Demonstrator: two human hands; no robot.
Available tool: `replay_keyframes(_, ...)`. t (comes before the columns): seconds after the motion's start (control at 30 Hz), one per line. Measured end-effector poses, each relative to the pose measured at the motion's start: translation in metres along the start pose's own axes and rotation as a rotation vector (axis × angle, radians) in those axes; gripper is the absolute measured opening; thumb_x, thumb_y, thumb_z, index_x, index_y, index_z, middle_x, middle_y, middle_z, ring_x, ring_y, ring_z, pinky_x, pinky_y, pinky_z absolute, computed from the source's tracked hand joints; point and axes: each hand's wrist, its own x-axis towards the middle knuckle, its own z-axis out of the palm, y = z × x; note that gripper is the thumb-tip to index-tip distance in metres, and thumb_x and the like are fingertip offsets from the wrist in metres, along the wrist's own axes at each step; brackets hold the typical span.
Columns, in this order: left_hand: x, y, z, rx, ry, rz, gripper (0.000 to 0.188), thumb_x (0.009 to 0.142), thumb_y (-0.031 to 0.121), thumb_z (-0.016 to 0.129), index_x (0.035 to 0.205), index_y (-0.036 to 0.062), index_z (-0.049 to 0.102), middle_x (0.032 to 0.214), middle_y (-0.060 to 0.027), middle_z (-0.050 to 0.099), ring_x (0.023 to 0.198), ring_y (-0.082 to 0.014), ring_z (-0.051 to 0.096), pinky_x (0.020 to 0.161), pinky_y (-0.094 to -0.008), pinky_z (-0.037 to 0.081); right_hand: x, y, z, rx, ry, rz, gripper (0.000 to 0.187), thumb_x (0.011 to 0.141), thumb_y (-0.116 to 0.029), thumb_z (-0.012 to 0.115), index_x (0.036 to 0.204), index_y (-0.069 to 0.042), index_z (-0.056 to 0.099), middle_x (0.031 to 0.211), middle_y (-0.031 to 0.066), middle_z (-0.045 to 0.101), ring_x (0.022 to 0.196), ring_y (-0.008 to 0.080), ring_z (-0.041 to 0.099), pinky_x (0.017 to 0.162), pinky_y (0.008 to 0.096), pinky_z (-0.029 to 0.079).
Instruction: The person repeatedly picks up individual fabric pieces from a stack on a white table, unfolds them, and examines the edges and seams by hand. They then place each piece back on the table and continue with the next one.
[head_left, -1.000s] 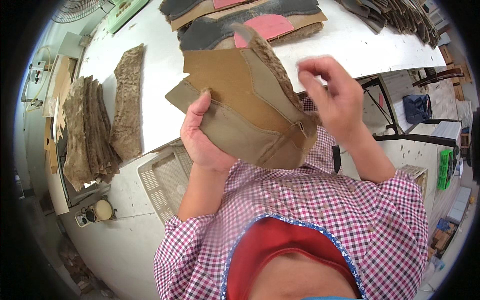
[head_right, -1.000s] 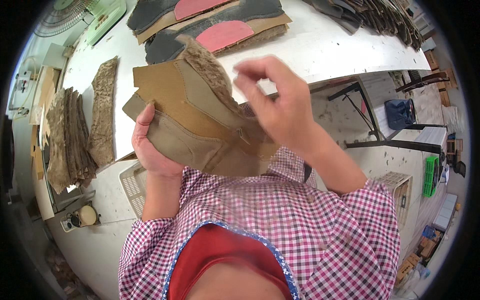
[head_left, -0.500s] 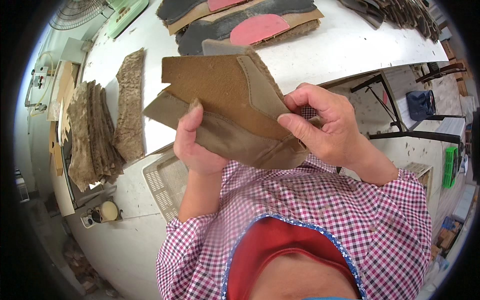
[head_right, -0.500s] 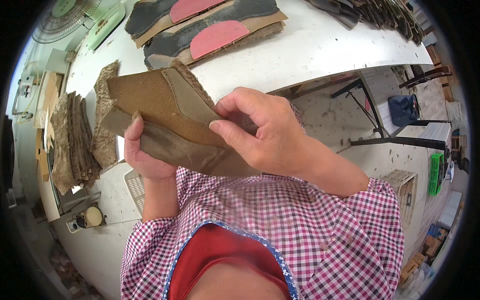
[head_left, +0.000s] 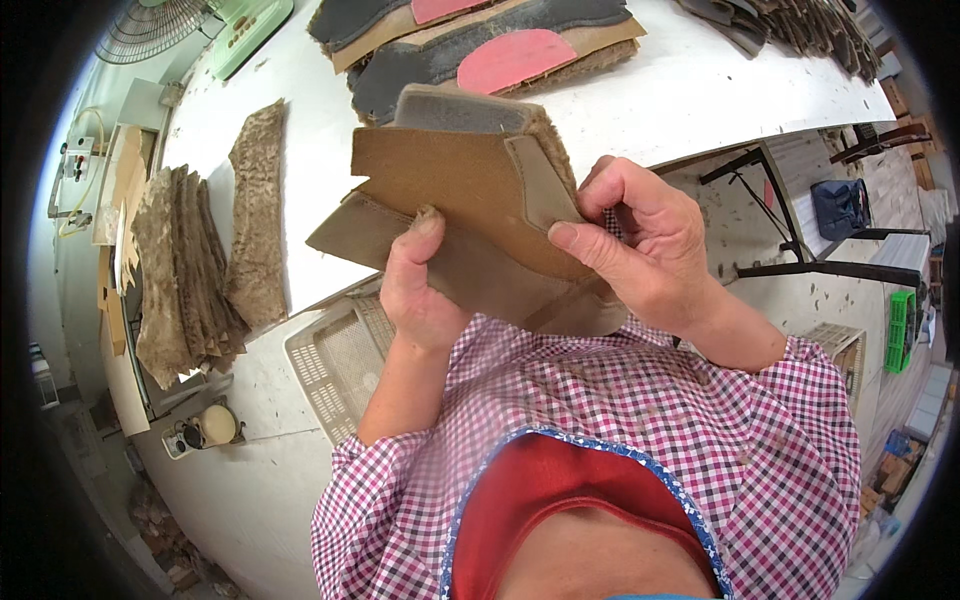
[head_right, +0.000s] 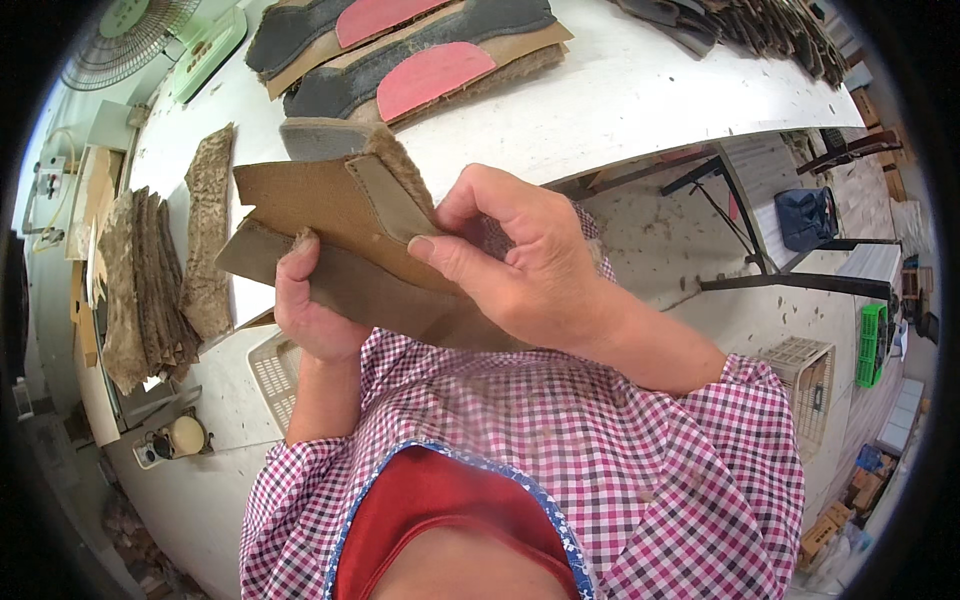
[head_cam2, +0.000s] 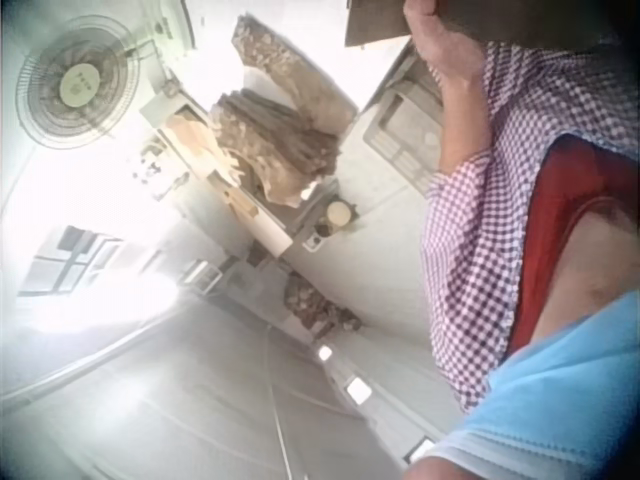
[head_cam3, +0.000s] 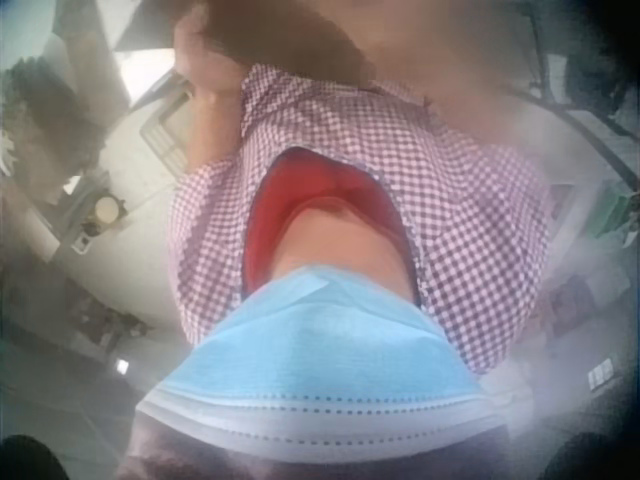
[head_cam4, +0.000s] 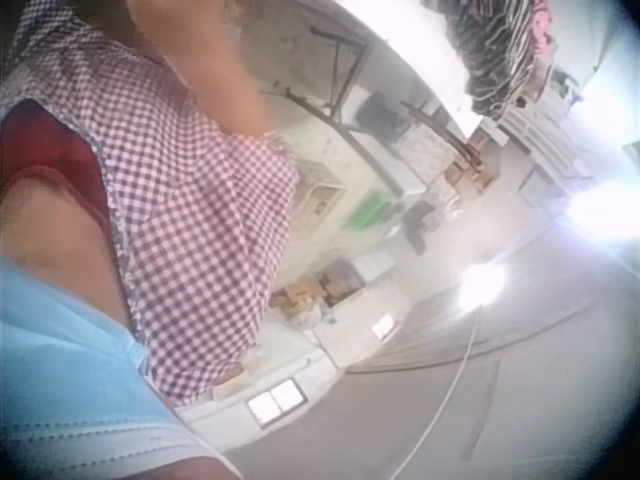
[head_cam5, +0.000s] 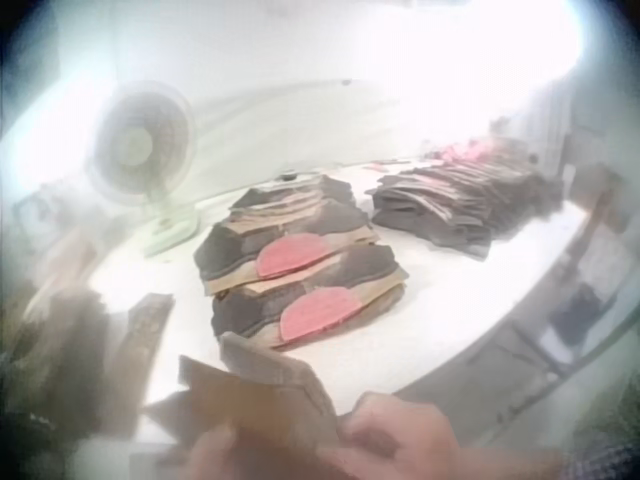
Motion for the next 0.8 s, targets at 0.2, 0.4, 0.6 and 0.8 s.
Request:
replay_keyframes(0.2,0.002,-0.001,0.005,0.018,-0.028,-0.041,0.049,0.09,0.026,0.045,0.132,-0.0012,0.045,0.128,-0.0166,0.054,0.117,-0.0294,0.054,0.102,-0.0427,0.042,0.008,-0.004,0.009,0.109,0.127,0.01,0.012,0.084,-0.003,0.069,0.088,0.0,0.058,0.074,0.0058,0.06,0.065,0.0094,0.054,0.058,0.0242,0.046)
replay_keyframes(0.4,0.0,-0.005,0.004,0.005,-0.05,-0.08,0.05,0.089,0.024,0.047,0.132,-0.0016,0.045,0.129,-0.016,0.054,0.117,-0.0296,0.054,0.104,-0.0422,0.04,0.005,0.004,0.003,0.06,0.074,-0.116,0.013,0.085,-0.004,0.069,0.09,0.001,0.058,0.076,0.0061,0.061,0.066,0.0095,0.055,0.059,0.024,0.047)
replay_keyframes(0.6,-0.007,-0.011,0.006,0.067,-0.053,-0.113,0.051,0.091,0.026,0.046,0.132,-0.0029,0.045,0.131,-0.0151,0.054,0.12,-0.0276,0.052,0.104,-0.0399,0.039,0.006,-0.001,-0.001,0.113,0.049,-0.08,0.011,0.088,-0.005,0.067,0.092,0.001,0.058,0.078,0.0038,0.06,0.07,0.0066,0.054,0.062,0.0217,0.046)
replay_keyframes(0.8,-0.007,-0.014,0.003,0.123,0.01,-0.225,0.051,0.088,0.026,0.047,0.131,-0.0013,0.047,0.128,-0.0139,0.056,0.12,-0.0281,0.052,0.106,-0.0414,0.038,0.007,-0.008,0.003,0.247,0.098,0.022,0.006,0.091,-0.005,0.063,0.091,0.0,0.059,0.079,-0.0017,0.055,0.068,0.0021,0.048,0.058,0.0186,0.04)
